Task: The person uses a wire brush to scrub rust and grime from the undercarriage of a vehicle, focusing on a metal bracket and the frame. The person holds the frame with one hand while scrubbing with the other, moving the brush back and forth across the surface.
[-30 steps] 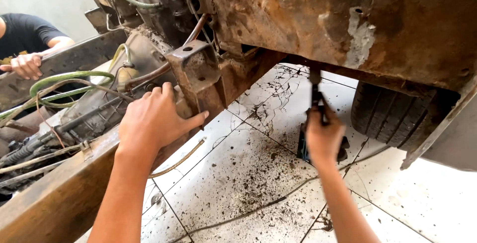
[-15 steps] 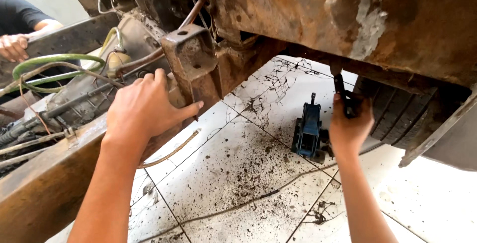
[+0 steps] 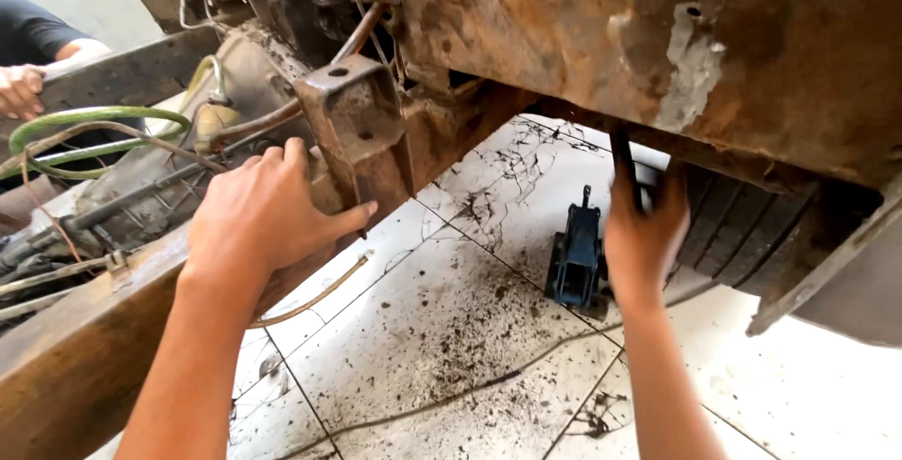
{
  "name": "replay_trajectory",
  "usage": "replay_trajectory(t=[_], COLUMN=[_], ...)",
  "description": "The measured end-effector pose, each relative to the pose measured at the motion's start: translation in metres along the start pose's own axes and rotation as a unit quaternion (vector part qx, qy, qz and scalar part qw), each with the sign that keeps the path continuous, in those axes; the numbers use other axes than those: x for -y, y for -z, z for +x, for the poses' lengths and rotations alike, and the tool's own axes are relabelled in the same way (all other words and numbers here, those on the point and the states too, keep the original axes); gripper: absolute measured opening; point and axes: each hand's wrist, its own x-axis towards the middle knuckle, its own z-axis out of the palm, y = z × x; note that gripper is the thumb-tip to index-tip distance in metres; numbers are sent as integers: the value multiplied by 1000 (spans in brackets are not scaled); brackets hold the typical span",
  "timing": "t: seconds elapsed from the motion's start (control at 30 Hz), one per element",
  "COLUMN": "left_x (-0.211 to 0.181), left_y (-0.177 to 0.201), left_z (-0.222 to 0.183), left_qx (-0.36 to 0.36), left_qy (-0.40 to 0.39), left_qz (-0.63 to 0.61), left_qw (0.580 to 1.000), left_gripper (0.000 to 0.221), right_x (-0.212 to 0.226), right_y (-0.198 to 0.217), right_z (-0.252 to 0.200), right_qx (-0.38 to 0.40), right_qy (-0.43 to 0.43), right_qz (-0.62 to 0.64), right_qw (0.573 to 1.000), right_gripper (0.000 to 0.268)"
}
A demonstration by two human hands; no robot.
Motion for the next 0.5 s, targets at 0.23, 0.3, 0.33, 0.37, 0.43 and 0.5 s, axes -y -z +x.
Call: replay_trajectory(t=[0.23,0.3,0.33,0.37,0.43,0.5], left_x=[-1,1,1,0,0,3], left_y=[-1,-2,-2,-2,-2,-4], left_z=[2,1,0,-1,-2,-2], left_qx=[44,29,33,45,54,3], left_qy=[8,2,2,7,17,-3], left_qz=[10,18,17,4,-8,-7], left_qw=[999,999,999,999,998,1000], left_gripper=[131,130,130,130,130,129], right_x=[-66,-64,-66,-69,-64,-51], right_y=[10,10,11,12,14,17], right_z=[-11,9,7,5,-2,-12], right_qx=[-9,-29,-27,-21,-13,32], right_qy=[32,63,62,83,106,6], right_qz=[-8,-19,-22,-26,-27,-49], right_qw=[999,997,997,996,994,998], right_gripper=[21,17,17,14,13,17])
